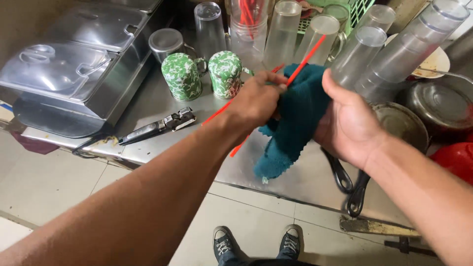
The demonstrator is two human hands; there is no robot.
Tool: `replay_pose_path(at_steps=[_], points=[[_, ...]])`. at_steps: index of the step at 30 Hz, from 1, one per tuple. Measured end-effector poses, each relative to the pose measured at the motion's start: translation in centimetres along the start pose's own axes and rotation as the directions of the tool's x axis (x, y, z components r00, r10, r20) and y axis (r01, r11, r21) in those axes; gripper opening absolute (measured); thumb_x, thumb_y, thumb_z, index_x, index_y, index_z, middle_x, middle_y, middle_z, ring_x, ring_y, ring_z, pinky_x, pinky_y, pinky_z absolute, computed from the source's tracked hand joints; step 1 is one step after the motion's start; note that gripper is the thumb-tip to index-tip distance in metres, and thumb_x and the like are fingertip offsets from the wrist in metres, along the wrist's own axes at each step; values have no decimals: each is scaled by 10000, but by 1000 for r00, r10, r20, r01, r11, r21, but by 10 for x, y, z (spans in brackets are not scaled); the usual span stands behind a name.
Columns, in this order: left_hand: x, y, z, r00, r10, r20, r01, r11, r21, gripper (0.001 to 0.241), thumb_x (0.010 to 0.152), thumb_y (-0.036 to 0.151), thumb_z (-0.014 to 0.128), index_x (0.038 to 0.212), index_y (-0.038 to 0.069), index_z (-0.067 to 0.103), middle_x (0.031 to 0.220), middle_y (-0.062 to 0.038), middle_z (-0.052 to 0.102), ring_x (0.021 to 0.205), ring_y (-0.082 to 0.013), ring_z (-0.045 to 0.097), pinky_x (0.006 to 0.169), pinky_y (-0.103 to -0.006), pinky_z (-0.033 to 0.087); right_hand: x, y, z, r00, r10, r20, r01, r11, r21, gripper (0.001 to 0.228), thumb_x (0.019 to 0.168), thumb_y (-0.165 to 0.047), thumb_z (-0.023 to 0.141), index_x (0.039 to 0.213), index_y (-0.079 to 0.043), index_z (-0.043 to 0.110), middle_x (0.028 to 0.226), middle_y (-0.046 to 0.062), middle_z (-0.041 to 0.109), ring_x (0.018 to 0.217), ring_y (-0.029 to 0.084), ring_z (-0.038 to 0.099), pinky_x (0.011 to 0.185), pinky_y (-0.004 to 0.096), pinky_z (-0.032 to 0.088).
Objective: Cleaning and wiping individual red plastic straws using a blue cloth at a prep counter.
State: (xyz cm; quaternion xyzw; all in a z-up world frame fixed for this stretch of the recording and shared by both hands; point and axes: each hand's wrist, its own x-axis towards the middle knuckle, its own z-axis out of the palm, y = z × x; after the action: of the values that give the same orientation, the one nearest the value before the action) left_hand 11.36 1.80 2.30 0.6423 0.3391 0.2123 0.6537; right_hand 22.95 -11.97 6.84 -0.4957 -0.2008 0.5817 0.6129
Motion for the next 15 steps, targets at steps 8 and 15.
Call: replay_pose_path(at_steps=[8, 15], points=[[-26, 11, 30, 985, -19, 174, -6, 990, 143, 201, 939, 185, 621, 1091, 54, 623, 793, -84, 689, 621, -169, 676, 490, -347, 529, 14, 15, -51, 997, 66, 34, -68, 997, 46, 526, 1022, -595, 482, 1184, -119, 639, 1055, 95, 701, 891, 294, 678, 887, 453, 534], [-65, 1, 33, 949, -117, 293, 117, 993, 20, 180, 956, 217, 644, 1092, 99, 638, 923, -49, 683, 641, -130, 643, 516, -292, 533, 14, 12, -66, 984, 6, -176, 4, 998, 59, 421, 1009, -483, 505, 1214, -143, 644, 1204, 16, 725, 1080, 211, 700, 1019, 449, 535]])
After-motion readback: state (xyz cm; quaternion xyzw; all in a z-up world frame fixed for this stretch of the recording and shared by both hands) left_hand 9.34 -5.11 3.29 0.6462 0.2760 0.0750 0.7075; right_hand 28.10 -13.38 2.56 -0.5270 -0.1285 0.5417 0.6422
